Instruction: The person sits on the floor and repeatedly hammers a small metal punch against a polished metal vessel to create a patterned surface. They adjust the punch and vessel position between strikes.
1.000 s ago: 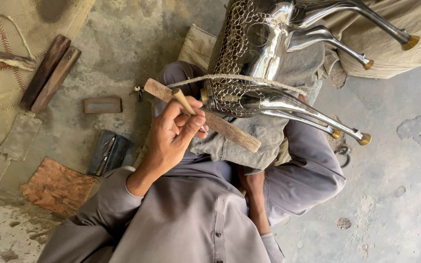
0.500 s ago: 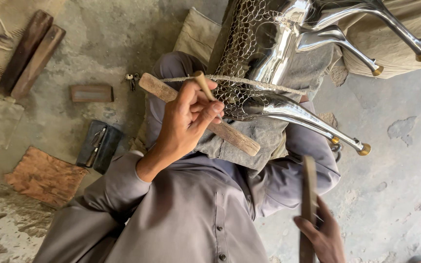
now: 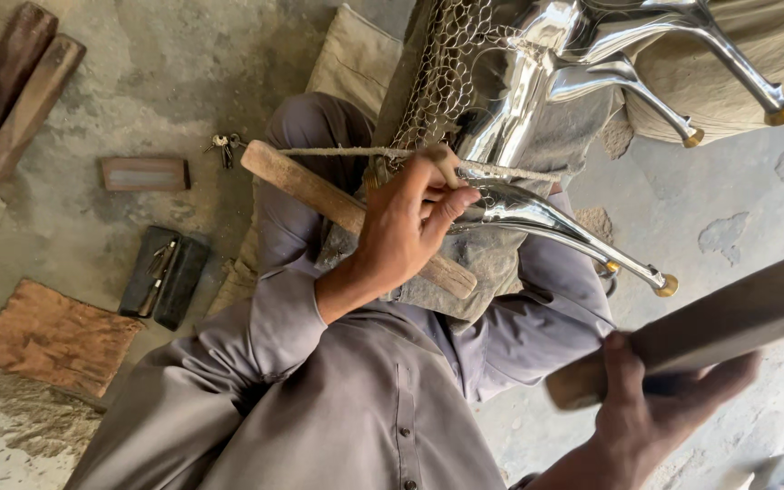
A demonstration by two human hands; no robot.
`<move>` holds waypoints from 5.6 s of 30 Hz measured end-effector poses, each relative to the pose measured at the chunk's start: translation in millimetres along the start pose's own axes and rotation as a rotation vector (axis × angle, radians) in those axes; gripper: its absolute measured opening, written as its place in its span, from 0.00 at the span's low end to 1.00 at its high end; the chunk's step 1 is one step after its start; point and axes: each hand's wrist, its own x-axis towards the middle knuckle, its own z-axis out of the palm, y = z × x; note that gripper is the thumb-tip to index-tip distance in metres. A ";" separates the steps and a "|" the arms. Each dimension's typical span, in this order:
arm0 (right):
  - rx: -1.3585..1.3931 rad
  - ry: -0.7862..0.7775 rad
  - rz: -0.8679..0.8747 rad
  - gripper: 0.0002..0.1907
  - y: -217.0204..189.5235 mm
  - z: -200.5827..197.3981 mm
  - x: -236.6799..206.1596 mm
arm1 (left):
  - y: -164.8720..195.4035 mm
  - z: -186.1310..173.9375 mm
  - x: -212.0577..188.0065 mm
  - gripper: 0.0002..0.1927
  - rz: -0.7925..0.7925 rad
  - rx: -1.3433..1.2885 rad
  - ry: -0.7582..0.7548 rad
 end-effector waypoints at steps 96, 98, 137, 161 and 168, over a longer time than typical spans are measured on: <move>-0.368 0.019 -0.130 0.35 112.6 -5.1 -34.0 | -26.4 16.9 77.7 0.26 0.663 0.502 -0.808; -0.347 0.021 -0.149 0.35 105.0 -6.3 -24.6 | -25.8 18.3 80.4 0.24 0.700 0.490 -0.815; -1.357 -0.735 -0.690 0.04 -92.8 7.1 214.0 | 5.0 6.9 77.3 0.13 0.176 0.418 0.037; -1.305 -0.737 -0.692 0.03 -109.5 10.0 244.3 | 55.7 25.4 119.3 0.12 0.077 0.171 0.021; -1.319 -0.747 -0.677 0.03 -113.5 12.4 261.3 | 54.0 37.1 123.9 0.15 0.121 0.090 0.049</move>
